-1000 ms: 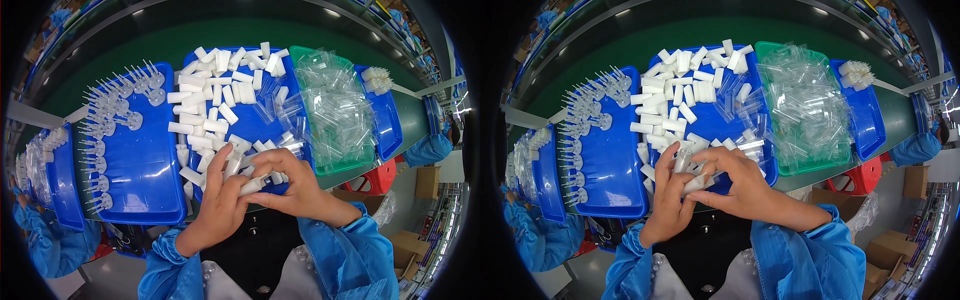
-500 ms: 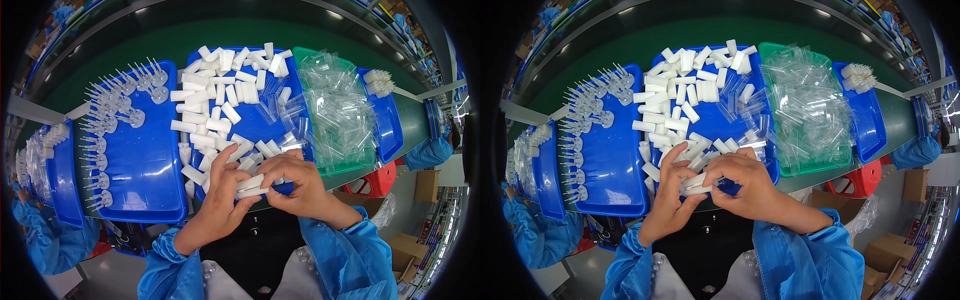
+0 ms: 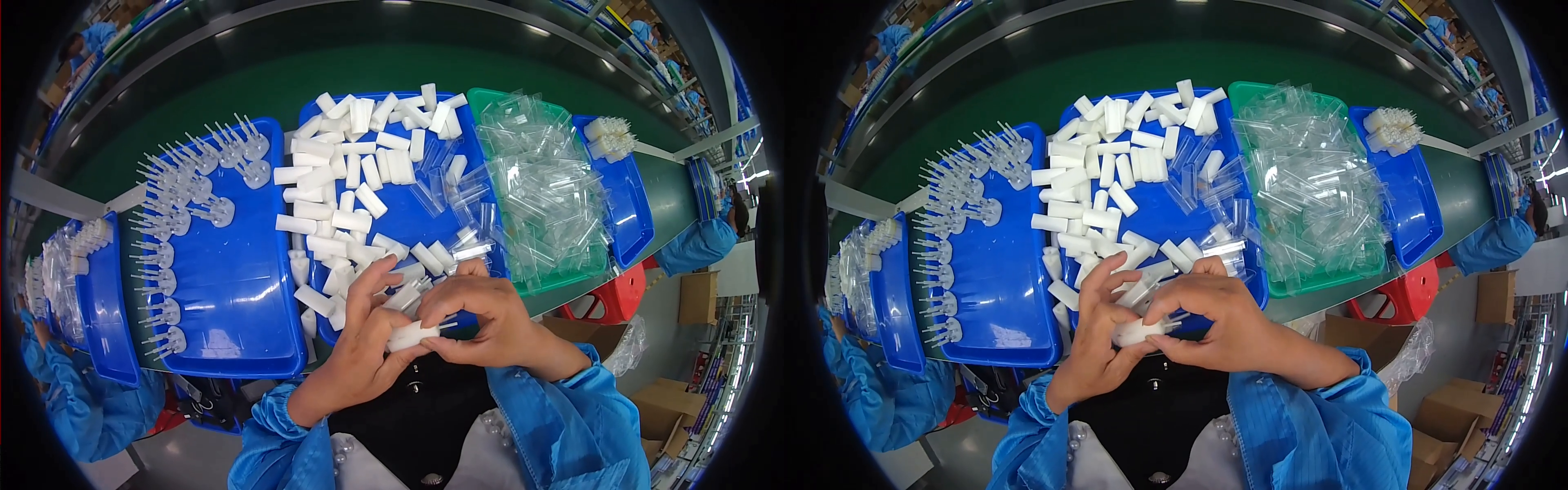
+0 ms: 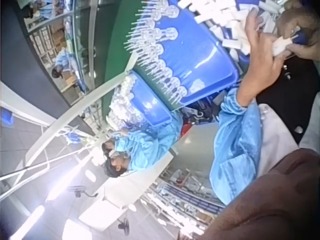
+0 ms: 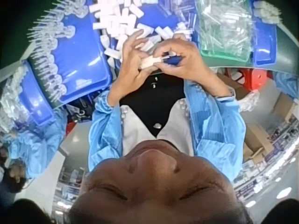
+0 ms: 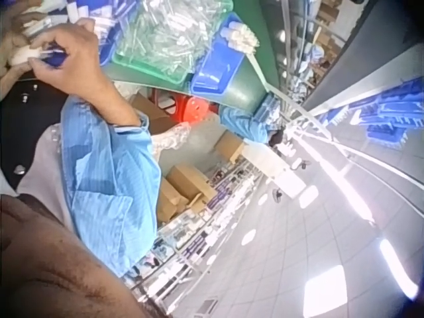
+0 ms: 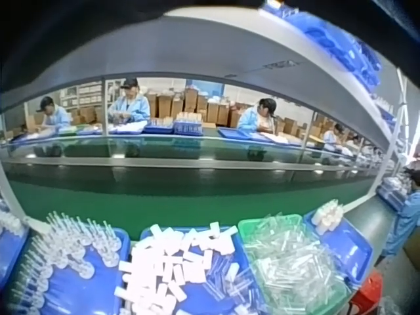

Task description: The person assembles components by fitting white foam pieces onto a pronged plastic base, sliding clear plastic tubes over the foam pieces, and securing the assembled bundle with a rubber band by hand.

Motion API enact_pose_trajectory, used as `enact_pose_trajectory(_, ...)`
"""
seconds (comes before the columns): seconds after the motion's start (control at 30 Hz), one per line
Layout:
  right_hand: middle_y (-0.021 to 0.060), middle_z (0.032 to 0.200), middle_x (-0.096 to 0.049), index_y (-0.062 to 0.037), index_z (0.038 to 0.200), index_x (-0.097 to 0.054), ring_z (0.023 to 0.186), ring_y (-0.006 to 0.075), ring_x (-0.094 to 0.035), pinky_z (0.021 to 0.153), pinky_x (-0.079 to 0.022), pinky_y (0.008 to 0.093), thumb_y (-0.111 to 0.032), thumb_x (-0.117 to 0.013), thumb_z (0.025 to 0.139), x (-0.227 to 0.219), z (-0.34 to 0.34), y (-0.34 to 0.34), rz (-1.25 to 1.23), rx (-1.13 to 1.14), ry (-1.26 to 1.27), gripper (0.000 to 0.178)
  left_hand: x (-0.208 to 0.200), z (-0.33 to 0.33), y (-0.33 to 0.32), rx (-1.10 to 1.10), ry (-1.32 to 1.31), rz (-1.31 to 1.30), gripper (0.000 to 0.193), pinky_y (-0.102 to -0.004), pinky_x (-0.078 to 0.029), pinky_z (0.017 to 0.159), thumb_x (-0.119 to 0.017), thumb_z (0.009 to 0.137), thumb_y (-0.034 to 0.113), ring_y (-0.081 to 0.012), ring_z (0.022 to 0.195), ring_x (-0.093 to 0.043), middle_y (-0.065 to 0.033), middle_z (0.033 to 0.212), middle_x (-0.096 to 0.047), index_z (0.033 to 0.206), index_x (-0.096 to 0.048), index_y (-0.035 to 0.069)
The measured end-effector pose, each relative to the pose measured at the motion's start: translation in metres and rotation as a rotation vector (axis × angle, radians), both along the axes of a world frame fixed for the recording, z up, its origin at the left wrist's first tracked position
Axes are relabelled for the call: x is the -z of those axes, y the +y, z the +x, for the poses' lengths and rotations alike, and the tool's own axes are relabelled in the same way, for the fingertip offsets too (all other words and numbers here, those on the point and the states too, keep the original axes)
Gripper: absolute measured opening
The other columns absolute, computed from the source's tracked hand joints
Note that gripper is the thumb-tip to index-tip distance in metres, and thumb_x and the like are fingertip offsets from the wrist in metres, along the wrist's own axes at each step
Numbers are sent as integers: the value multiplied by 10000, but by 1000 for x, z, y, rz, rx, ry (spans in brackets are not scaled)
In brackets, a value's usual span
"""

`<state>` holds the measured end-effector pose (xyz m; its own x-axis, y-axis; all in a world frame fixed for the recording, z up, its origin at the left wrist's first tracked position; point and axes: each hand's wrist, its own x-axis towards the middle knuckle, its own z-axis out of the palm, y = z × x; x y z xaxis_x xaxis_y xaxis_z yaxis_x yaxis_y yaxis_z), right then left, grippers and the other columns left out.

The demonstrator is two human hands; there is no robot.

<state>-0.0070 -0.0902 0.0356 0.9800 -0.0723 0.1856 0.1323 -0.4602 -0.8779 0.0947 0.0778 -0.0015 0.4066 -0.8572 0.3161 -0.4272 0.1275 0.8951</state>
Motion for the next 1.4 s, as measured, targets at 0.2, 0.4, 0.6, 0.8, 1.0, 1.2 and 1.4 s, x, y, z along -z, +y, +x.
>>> enact_pose_trajectory(0.2, 52, 860, -663, -74, 890, -638, 841, 185, -634, 762, -390, 275, -54, -729, 678, -1, 7, -8, 184, -45, 46, 231, 3, 5, 4, -2, 53, -129, 322, -451, -427, 916, -716, 757, 116, -418, 1174, -446, -260, 1344, -253, 934, -467, 11)
enact_pose_trajectory(0.4, 81, 852, -621, -52, 927, -610, 770, 261, -610, 684, -450, 350, -122, -707, 693, 9, 24, -21, -648, 211, 81, 263, 4, 6, 8, -240, 58, -1, 335, -432, -448, 885, -667, 812, 241, -390, 1103, -509, -263, 1333, -277, 890, -436, 11)
enact_pose_trajectory(0.6, 94, 817, -606, -53, 915, -607, 737, 288, -599, 646, -440, 371, -144, -682, 699, 15, 33, -23, -796, 307, 97, 246, 7, 4, 6, -315, 76, -97, 339, -405, -434, 878, -576, 874, 327, -366, 1088, -514, -258, 1330, -285, 874, -459, 8)
enact_pose_trajectory(0.8, 89, 870, -592, -45, 869, -622, 825, 252, -558, 716, -413, 361, -159, -692, 672, 13, 69, -43, -1074, 250, 31, 239, 1, 5, 0, -287, -34, -52, 270, -431, -374, 946, -527, 905, 254, -373, 1130, -467, -260, 1339, -271, 944, -483, -10)
enact_pose_trajectory(1.0, 92, 949, -574, -42, 776, -645, 977, 249, -485, 843, -330, 363, -117, -618, 705, 37, 95, -50, -1257, 152, 177, 107, 1, 5, 1, -329, -45, -37, 218, -437, -352, 975, -571, 867, 172, -364, 1171, -428, -252, 1355, -274, 973, -501, -5)
enact_pose_trajectory(1.2, 88, 862, -599, -36, 837, -635, 966, 248, -489, 841, -324, 366, -54, -554, 712, 31, 101, -42, -1255, -14, 299, 150, 3, 2, 5, -403, 88, -72, 212, -422, -384, 946, -642, 806, 88, -352, 1175, -431, -209, 1371, -284, 974, -551, -5)
enact_pose_trajectory(1.4, 106, 823, -592, -54, 864, -609, 905, 231, -518, 837, -324, 383, -96, -673, 655, 5, 77, -38, -974, 17, 38, 222, 2, 1, 7, -435, 106, -93, 209, -351, -444, 917, -616, 818, 63, -305, 1204, -429, -159, 1389, -296, 1019, -589, 13)
